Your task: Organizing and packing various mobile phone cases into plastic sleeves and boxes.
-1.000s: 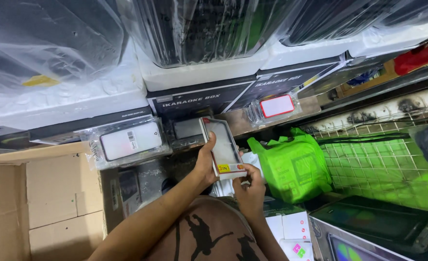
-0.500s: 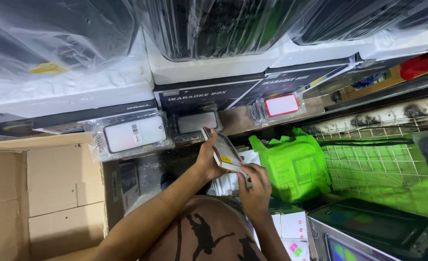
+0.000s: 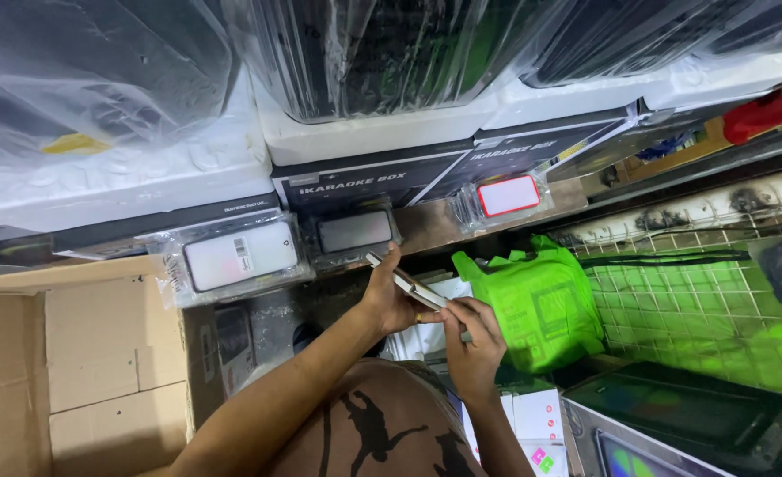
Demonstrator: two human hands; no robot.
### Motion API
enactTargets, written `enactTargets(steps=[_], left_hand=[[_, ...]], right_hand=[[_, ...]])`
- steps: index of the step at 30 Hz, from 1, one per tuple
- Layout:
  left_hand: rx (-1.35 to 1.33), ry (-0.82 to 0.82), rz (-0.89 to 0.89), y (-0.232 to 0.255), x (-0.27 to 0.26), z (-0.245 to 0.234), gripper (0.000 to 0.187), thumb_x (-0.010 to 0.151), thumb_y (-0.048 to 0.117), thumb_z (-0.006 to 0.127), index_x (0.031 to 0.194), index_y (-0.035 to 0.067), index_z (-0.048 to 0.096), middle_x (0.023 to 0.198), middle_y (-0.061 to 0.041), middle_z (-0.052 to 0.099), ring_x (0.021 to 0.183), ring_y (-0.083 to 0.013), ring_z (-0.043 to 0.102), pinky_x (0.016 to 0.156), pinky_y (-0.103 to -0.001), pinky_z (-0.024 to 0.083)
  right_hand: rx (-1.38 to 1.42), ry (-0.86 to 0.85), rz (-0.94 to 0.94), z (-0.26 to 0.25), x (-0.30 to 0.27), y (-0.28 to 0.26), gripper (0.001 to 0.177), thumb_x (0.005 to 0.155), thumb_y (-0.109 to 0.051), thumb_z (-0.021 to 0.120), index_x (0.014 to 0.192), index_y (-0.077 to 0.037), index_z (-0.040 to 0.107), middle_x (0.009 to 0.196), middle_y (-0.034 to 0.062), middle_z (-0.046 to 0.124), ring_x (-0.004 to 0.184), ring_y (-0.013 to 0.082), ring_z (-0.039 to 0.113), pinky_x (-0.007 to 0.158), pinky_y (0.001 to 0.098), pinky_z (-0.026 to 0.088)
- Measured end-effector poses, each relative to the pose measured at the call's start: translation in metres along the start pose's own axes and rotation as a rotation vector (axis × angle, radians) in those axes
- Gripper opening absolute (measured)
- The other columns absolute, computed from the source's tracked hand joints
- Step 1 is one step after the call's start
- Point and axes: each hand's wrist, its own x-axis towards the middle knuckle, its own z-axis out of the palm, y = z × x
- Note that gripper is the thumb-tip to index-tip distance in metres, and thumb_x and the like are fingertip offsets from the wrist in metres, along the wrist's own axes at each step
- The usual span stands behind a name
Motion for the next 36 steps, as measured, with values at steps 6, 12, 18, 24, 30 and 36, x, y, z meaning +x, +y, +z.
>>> enactTargets(steps=[6, 12, 18, 24, 30, 36], left_hand=[[0.045, 0.059, 0.041, 0.001, -0.002, 0.012, 0.094, 0.089, 0.083, 0.032, 0.143, 0.009, 0.052, 0.138, -0.021, 0.059, 0.12, -0.0433, 0.06, 0.091, -0.071, 0.05], [0.018, -0.01, 0.022, 0.002, 0.004, 0.008, 0.091, 0.092, 0.082, 0.032, 0.138, 0.008, 0.057, 0.132, -0.022, 0.062, 0.116, -0.0441, 0.06, 0.089, -0.067, 0.051], [0.027, -0.029, 0.033, 0.006, 0.002, 0.005, 0.093, 0.091, 0.083, 0.032, 0.139, 0.007, 0.057, 0.135, -0.022, 0.061, 0.119, -0.0434, 0.06, 0.091, -0.068, 0.051], [-0.011, 0.085, 0.007, 0.008, -0.001, 0.006, 0.09, 0.091, 0.081, 0.033, 0.136, 0.008, 0.059, 0.133, -0.022, 0.062, 0.119, -0.0444, 0.059, 0.092, -0.066, 0.049], [-0.021, 0.071, 0.049, 0.01, -0.001, -0.003, 0.086, 0.095, 0.078, 0.031, 0.134, 0.007, 0.061, 0.131, -0.02, 0.064, 0.117, -0.0393, 0.062, 0.091, -0.062, 0.051], [-0.019, 0.098, 0.069, 0.012, -0.007, 0.006, 0.081, 0.096, 0.077, 0.03, 0.125, 0.009, 0.063, 0.12, -0.017, 0.067, 0.108, -0.0364, 0.064, 0.083, -0.06, 0.052]], right_hand=[[-0.114, 0.046, -0.153, 0.0, 0.015, -0.008, 0.018, 0.084, 0.002, 0.079, 0.101, -0.002, 0.074, 0.104, 0.009, 0.069, 0.092, 0.0267, 0.065, 0.078, 0.0363, 0.053], [-0.089, 0.016, -0.195, 0.0, 0.025, 0.0, 0.019, 0.083, 0.003, 0.078, 0.1, -0.003, 0.072, 0.102, 0.008, 0.07, 0.093, 0.0271, 0.064, 0.08, 0.0367, 0.054], [-0.071, -0.018, -0.195, 0.001, 0.028, -0.002, 0.018, 0.082, 0.002, 0.077, 0.099, -0.003, 0.072, 0.1, 0.0082, 0.07, 0.092, 0.0269, 0.064, 0.08, 0.0366, 0.053], [0.035, -0.101, -0.103, 0.001, 0.029, 0.008, 0.015, 0.085, 0.001, 0.075, 0.099, -0.002, 0.072, 0.099, 0.0086, 0.071, 0.09, 0.0272, 0.065, 0.077, 0.0353, 0.054], [0.079, -0.156, -0.128, 0.005, 0.032, 0.005, 0.014, 0.087, 0.002, 0.072, 0.101, -0.001, 0.071, 0.101, 0.0097, 0.072, 0.089, 0.0273, 0.066, 0.076, 0.0354, 0.054], [-0.04, -0.037, -0.254, 0.017, 0.031, 0.001, 0.015, 0.086, 0.006, 0.073, 0.099, -0.001, 0.069, 0.101, 0.0102, 0.07, 0.089, 0.0284, 0.065, 0.074, 0.0365, 0.053]])
